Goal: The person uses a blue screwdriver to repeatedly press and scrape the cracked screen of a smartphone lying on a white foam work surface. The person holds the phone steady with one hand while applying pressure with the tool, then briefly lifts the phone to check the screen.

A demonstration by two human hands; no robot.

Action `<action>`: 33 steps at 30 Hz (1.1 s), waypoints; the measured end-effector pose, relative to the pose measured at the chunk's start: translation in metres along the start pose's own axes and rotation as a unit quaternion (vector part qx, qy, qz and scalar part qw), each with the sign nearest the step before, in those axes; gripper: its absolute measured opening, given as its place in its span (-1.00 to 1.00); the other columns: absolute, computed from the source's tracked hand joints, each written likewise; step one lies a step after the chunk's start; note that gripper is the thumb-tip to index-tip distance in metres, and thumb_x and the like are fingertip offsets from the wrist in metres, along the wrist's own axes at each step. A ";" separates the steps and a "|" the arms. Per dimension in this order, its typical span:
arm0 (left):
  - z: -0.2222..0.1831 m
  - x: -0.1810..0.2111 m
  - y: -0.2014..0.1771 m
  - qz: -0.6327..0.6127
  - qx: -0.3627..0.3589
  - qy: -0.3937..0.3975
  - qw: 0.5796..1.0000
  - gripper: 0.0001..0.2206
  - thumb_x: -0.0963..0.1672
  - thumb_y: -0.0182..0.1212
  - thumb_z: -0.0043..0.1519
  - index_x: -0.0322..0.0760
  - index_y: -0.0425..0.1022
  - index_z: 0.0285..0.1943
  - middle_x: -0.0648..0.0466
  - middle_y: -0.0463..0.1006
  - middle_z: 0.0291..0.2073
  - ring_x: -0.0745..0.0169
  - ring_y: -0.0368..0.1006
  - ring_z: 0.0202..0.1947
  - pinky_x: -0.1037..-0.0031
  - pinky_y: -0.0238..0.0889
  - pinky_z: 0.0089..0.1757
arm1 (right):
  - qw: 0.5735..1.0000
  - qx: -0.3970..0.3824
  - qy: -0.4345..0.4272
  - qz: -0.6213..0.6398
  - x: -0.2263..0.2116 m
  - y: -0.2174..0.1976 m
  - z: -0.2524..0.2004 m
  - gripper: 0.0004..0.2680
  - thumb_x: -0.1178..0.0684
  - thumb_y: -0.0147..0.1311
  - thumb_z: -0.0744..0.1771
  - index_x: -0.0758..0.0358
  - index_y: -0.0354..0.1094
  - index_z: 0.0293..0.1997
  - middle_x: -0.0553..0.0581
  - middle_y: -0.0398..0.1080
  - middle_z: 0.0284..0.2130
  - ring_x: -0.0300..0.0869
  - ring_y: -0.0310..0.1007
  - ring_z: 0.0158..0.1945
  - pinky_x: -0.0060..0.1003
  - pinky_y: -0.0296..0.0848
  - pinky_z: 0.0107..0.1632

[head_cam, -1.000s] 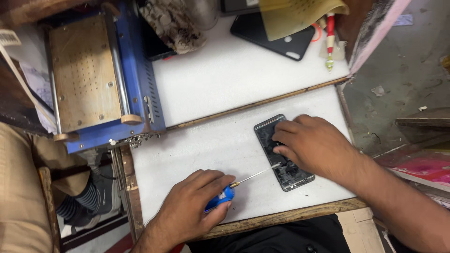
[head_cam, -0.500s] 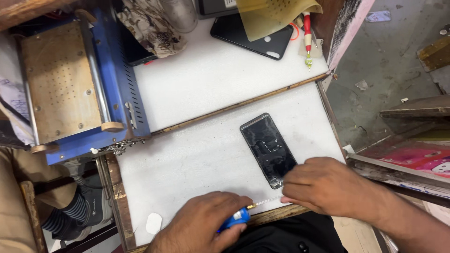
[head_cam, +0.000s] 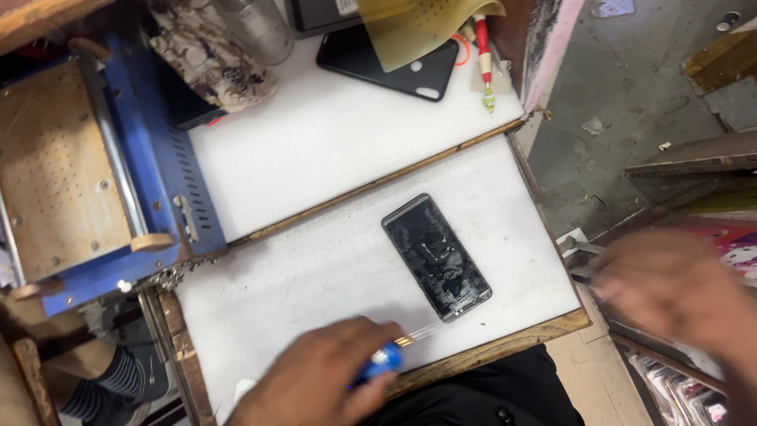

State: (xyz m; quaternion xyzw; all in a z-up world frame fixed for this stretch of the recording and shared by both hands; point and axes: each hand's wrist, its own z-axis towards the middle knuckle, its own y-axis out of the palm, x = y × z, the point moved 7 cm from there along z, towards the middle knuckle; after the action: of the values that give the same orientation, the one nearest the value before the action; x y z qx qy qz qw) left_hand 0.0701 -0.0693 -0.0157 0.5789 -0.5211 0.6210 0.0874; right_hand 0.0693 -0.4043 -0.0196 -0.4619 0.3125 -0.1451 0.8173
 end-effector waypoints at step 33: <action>0.033 -0.047 0.025 0.206 0.053 -0.075 0.974 -0.58 -0.09 0.39 0.14 -0.35 0.48 0.16 -0.07 0.52 -0.08 0.08 0.48 -0.10 0.38 0.52 -0.25 | 0.966 -0.168 0.190 0.054 0.011 0.130 0.087 -0.41 -0.30 0.30 0.18 -0.03 0.26 0.33 -0.04 0.17 0.38 0.11 -0.32 0.54 0.28 -0.39 0.47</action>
State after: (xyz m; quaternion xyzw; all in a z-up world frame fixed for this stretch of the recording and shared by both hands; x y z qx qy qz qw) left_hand 0.0881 -0.0814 -0.0744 0.5080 -0.6007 0.6070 -0.1123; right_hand 0.1269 -0.2837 -0.1006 -0.5391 0.5067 -0.1311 0.6599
